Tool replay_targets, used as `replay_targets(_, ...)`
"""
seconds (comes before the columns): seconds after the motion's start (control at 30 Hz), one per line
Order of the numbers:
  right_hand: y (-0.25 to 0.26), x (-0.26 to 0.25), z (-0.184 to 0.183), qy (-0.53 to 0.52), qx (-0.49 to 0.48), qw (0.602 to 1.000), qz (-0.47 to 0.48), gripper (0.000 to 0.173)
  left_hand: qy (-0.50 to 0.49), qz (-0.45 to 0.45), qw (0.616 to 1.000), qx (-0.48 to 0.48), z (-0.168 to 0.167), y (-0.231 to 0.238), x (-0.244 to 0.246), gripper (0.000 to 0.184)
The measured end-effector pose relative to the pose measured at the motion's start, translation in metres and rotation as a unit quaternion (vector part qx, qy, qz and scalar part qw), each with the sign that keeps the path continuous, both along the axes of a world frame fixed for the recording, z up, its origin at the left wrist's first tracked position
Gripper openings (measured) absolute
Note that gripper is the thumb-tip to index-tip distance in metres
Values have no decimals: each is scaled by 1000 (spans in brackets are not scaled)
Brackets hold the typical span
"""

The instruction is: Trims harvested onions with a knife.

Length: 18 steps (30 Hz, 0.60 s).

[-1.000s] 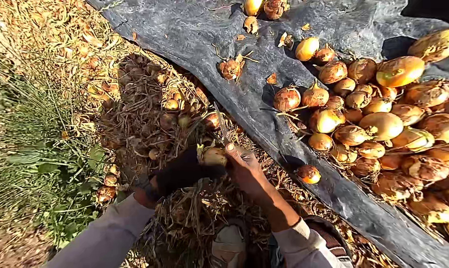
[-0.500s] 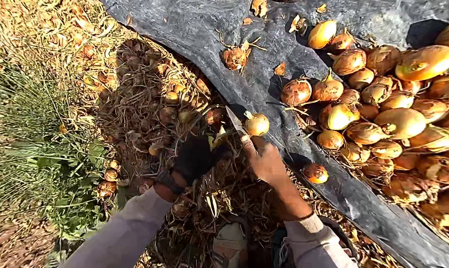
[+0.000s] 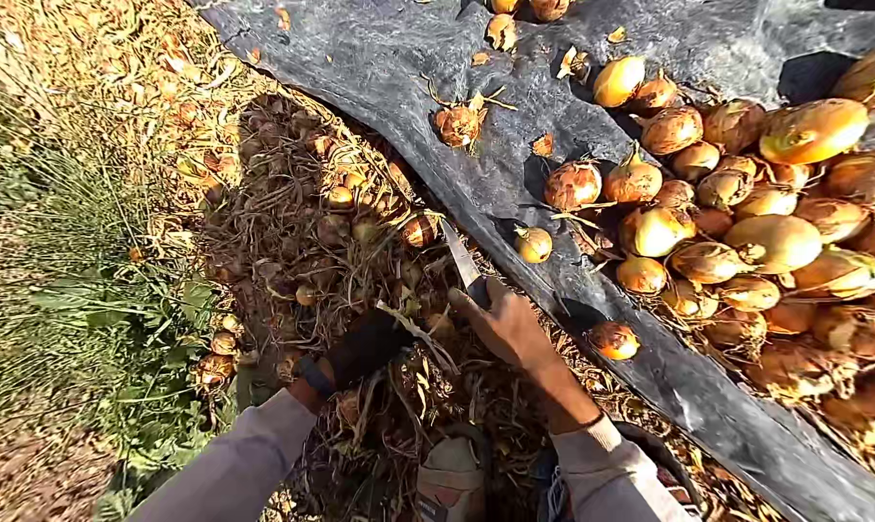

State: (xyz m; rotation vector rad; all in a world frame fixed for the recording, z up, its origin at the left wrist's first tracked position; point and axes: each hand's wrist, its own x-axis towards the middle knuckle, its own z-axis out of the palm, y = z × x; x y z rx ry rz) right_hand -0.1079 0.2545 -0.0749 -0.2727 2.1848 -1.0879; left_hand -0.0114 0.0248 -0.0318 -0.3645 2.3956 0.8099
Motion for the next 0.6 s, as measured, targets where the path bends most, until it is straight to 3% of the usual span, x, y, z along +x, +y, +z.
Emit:
replay_targets(0.07, -4, 2, -5, -1, 5, 1000, -4, 83, 71, 45, 996, 30, 13, -4, 4, 16)
replay_targets(0.13, -10, -1, -6, -30, -22, 999, -8, 79, 142, 131, 972, 133, 25, -7, 6, 20)
replay_targets(0.2, -15, -2, -7, -101, -97, 990, -7, 70, 165, 154, 935, 272, 38, -5, 3, 20)
replay_targets(0.3, -19, 4, 4, -208, -242, 948, -16, 57, 154, 188, 906, 346, 53, 8, -1, 9)
replay_targets(0.43, -16, 4, 10, -164, -329, 930, -16, 52, 157, 205, 901, 350, 77, 15, 13, 13)
replay_targets(0.5, -16, 1, 9, -177, -351, 919, -14, 48, 208, 159, 894, 364, 56, 0, 21, 17)
replay_targets(0.6, -17, 2, 12, -265, -380, 886, -16, 52, 82, 105, 985, 107, 72, -1, 7, 23)
